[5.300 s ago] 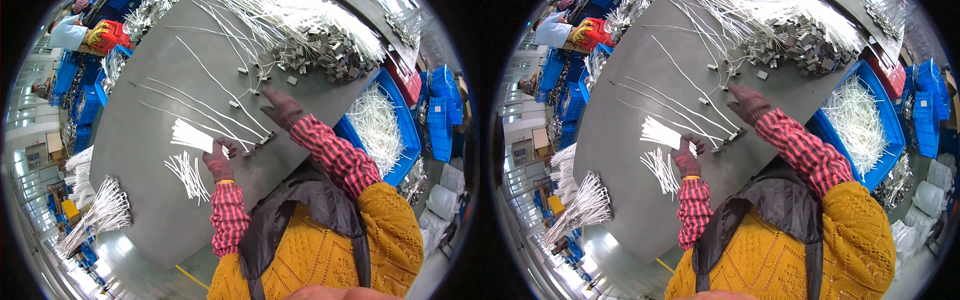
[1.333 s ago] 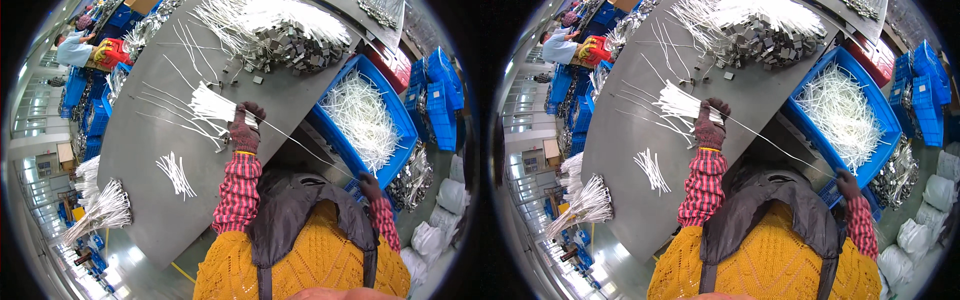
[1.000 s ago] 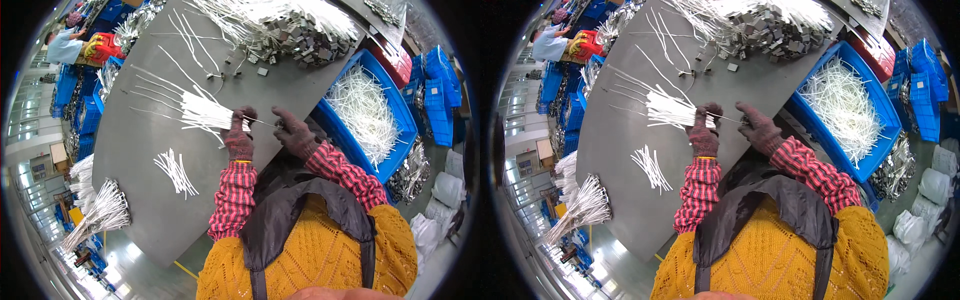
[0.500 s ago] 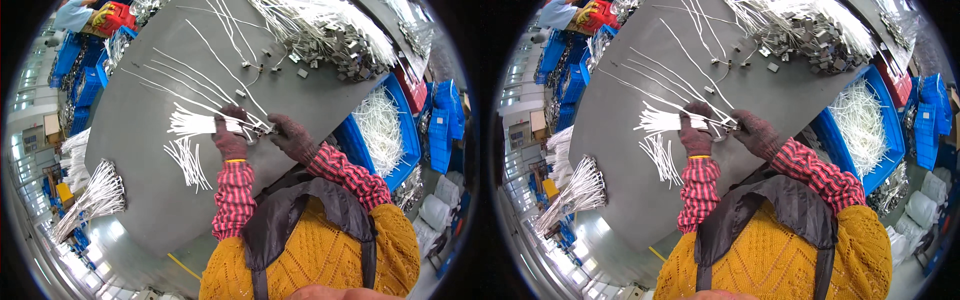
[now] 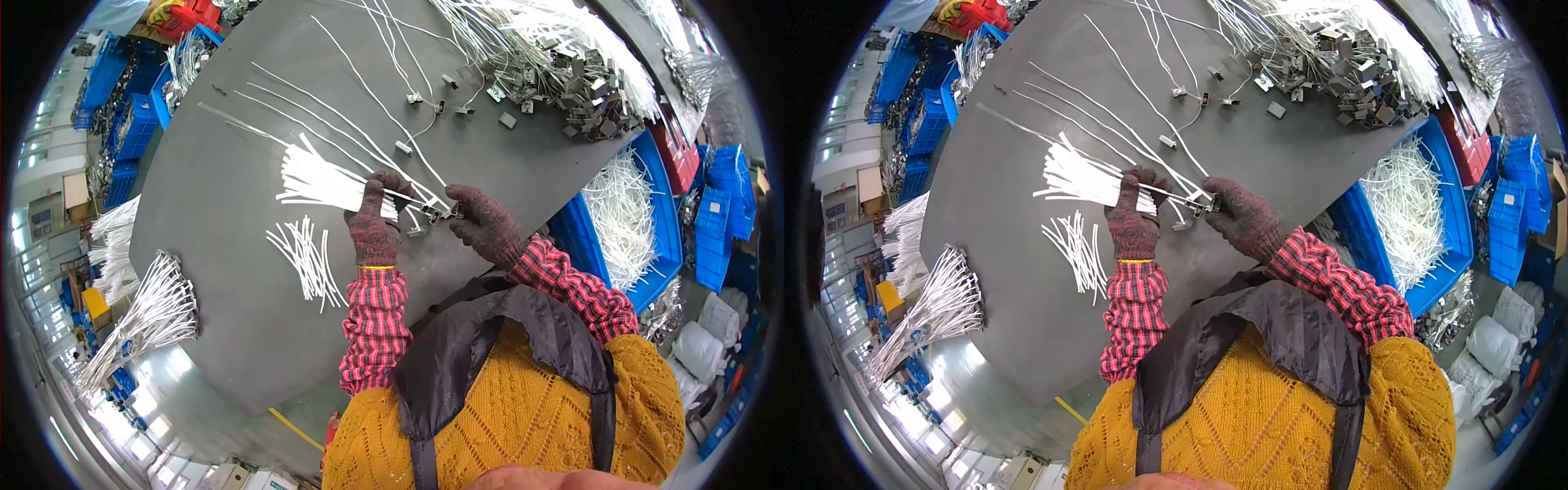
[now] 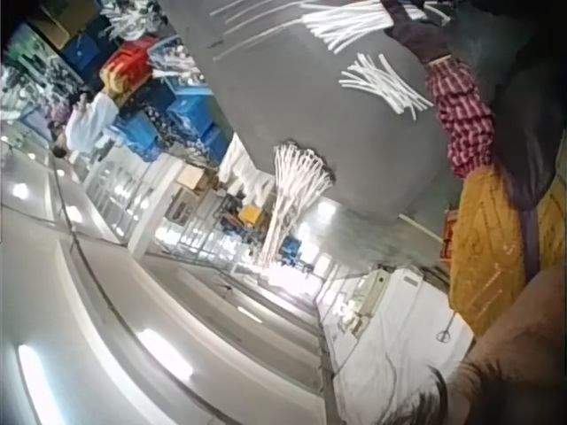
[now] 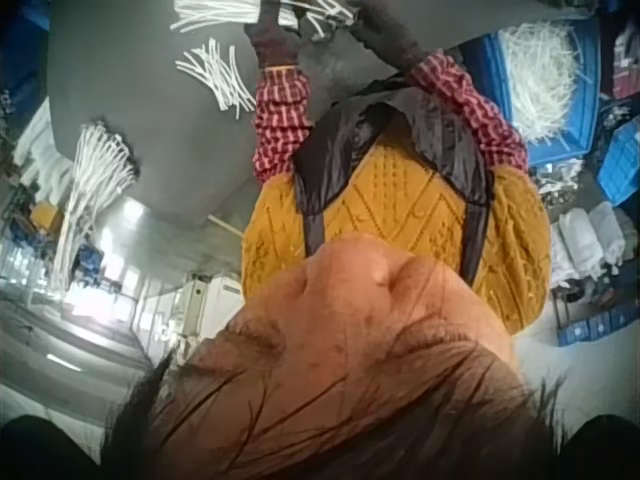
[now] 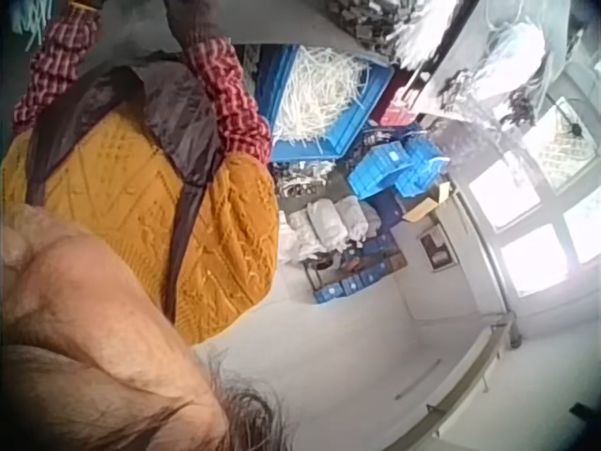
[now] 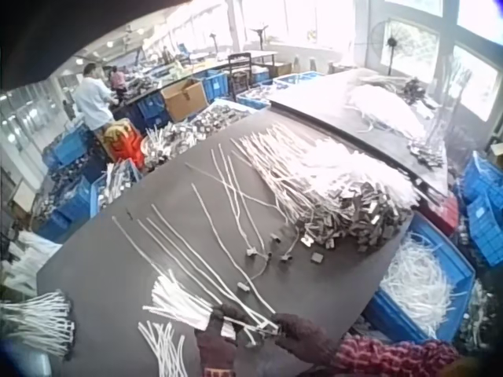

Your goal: Sorting and bundling thin white electrical wires at a manual assembly station.

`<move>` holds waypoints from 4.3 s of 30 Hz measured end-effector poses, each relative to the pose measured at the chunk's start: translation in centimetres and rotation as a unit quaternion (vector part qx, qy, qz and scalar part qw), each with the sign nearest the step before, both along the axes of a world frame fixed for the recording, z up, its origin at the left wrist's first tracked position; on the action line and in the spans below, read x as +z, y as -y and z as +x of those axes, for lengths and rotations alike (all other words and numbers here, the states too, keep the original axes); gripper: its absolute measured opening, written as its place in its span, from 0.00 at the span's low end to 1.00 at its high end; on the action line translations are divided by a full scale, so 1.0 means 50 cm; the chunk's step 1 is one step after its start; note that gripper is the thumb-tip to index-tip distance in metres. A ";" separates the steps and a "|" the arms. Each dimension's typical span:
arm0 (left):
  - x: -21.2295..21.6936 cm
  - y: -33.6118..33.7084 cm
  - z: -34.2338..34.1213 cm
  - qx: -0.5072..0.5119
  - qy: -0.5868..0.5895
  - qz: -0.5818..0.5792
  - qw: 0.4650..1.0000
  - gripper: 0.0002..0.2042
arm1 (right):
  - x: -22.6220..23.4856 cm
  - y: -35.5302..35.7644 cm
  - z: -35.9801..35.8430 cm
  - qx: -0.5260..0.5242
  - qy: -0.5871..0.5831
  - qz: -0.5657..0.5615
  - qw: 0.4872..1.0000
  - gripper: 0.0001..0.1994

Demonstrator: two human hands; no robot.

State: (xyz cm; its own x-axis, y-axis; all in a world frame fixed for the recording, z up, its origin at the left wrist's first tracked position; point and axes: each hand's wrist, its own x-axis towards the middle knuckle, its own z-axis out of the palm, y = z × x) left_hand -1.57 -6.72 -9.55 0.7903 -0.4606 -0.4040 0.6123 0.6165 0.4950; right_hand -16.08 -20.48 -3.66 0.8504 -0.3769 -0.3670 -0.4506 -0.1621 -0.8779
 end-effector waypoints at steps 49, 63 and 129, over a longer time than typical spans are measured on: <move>0.024 0.261 -0.079 -0.047 -0.297 0.026 0.953 0.10 | 0.079 0.069 -0.086 -0.158 0.024 0.271 0.949 0.13; -0.050 0.400 -0.185 -0.031 -0.197 0.103 0.974 0.09 | 0.086 0.128 -0.798 -0.481 -0.136 0.069 0.863 0.08; 0.048 0.124 -0.071 -0.122 0.015 0.147 0.981 0.11 | 0.018 0.199 0.001 0.283 -0.090 -0.415 0.860 0.16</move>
